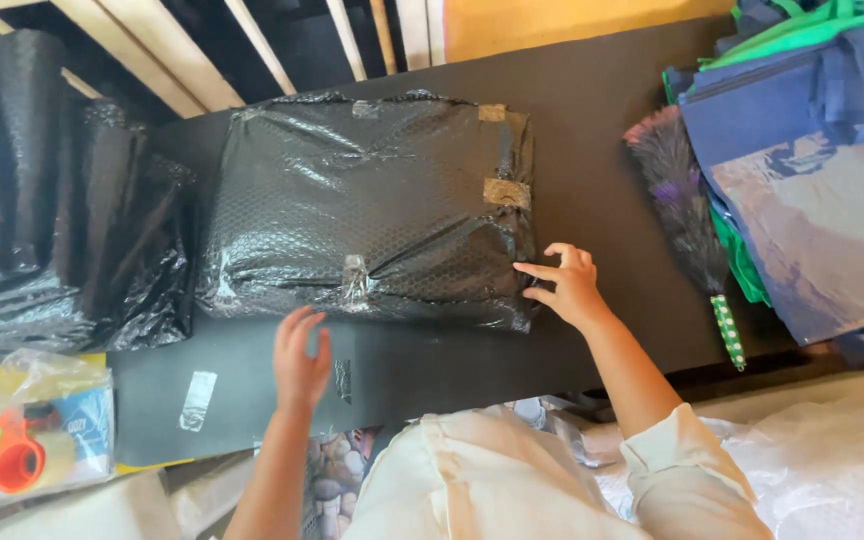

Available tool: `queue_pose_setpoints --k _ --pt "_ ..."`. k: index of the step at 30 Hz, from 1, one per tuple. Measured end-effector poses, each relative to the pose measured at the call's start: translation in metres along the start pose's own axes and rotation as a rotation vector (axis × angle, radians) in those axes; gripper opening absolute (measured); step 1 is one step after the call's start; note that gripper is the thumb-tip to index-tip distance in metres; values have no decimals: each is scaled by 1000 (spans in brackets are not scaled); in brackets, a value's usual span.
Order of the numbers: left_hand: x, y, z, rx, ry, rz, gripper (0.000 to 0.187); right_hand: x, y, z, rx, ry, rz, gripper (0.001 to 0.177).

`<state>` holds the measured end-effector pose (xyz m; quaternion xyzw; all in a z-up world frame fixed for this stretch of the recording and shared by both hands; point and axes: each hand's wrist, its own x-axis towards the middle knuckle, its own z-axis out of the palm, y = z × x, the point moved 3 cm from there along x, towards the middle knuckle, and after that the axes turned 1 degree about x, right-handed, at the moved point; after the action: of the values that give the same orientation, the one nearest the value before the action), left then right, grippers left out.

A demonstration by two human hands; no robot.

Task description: A person wraps a pillow in black bubble wrap, secures it with tape, and cleans the final package with a duster.

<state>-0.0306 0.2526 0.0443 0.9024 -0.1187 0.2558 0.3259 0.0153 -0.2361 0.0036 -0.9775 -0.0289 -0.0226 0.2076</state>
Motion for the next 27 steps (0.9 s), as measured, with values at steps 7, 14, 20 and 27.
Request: queue_pose_setpoints --k 7,14,20,27 --pt "-131 -122 -111 104 362 -598 25 0 -8 1 -116 170 -239 77" --pt "-184 -193 -142 440 320 -674 35 10 -29 -15 -407 126 -431 100" --pt "-173 -234 -129 482 53 -703 50 20 -29 -17 -443 -119 -335 92" --pt "-185 -274 -112 531 -99 -948 62 23 -57 -40 -182 -304 -151 85"
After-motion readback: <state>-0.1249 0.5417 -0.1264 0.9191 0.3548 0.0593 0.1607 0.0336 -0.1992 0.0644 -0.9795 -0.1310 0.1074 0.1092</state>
